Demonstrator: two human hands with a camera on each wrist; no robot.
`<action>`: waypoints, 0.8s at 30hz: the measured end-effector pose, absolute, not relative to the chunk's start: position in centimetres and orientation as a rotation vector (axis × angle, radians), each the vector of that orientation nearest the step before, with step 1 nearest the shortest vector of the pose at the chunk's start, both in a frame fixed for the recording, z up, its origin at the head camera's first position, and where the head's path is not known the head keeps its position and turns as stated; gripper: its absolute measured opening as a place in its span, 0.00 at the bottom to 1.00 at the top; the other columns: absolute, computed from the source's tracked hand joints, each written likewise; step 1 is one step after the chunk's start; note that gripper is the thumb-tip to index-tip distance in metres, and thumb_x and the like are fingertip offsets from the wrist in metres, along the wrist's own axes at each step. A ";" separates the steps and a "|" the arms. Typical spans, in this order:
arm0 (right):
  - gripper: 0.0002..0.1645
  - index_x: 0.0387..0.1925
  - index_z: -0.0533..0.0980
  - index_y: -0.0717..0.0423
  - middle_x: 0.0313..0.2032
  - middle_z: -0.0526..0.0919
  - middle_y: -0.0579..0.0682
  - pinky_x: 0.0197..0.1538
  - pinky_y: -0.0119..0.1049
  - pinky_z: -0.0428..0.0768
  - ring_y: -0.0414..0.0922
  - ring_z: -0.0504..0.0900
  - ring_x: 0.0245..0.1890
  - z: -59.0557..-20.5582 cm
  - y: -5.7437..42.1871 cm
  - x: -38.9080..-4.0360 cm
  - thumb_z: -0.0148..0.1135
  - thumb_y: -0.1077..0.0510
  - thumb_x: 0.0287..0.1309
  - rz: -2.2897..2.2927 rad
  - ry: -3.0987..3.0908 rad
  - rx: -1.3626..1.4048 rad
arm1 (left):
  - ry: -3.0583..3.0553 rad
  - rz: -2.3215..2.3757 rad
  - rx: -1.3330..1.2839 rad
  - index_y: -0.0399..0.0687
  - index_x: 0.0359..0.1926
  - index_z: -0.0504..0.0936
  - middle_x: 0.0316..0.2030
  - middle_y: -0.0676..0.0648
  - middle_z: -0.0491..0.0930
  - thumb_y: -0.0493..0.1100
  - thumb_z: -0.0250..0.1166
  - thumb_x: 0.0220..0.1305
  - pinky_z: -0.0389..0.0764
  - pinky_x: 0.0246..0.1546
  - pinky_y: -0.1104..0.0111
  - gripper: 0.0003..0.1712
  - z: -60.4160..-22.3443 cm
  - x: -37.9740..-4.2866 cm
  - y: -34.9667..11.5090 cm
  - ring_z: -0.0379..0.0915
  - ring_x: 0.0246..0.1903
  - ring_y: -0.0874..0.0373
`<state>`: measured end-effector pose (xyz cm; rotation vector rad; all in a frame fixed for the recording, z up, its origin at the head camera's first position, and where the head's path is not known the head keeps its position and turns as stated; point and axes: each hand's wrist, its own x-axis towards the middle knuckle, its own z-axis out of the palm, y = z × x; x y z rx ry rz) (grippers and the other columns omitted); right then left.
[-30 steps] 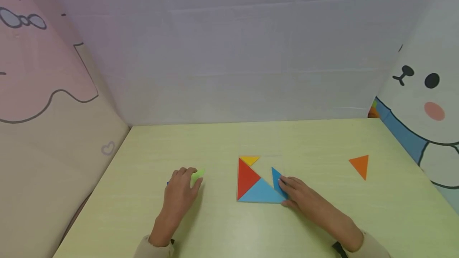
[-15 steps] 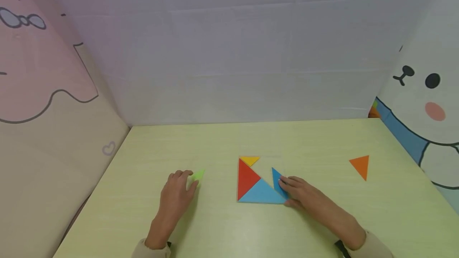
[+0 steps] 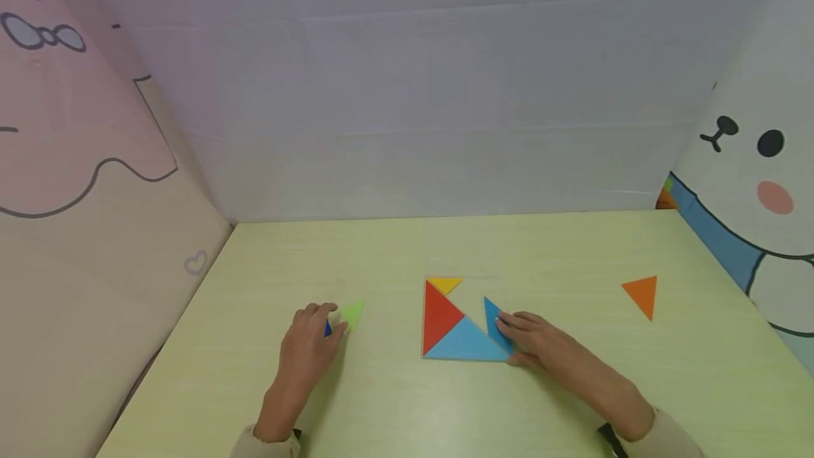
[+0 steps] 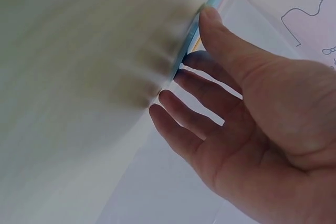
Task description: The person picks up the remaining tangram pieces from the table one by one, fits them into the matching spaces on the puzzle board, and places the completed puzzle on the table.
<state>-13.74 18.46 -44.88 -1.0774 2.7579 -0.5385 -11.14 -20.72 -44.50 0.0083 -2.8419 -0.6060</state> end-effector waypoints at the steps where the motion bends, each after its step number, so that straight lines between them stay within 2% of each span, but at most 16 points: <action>1: 0.34 0.65 0.74 0.69 0.65 0.77 0.63 0.61 0.57 0.78 0.64 0.73 0.64 -44.9 18.5 -13.8 0.68 0.52 0.65 -0.538 2.756 -1.077 | -2.848 -0.607 0.013 0.33 0.51 0.84 0.46 0.34 0.82 0.38 0.74 0.62 0.84 0.37 0.48 0.19 -44.5 -11.2 -20.8 0.77 0.46 0.37; 24: 0.33 0.64 0.75 0.70 0.65 0.77 0.64 0.61 0.58 0.77 0.65 0.73 0.63 -45.0 18.7 -13.8 0.68 0.53 0.65 -0.577 2.744 -1.112 | -2.967 -0.640 0.100 0.29 0.57 0.79 0.50 0.28 0.76 0.40 0.73 0.64 0.82 0.42 0.42 0.25 -44.4 -11.0 -22.5 0.73 0.51 0.33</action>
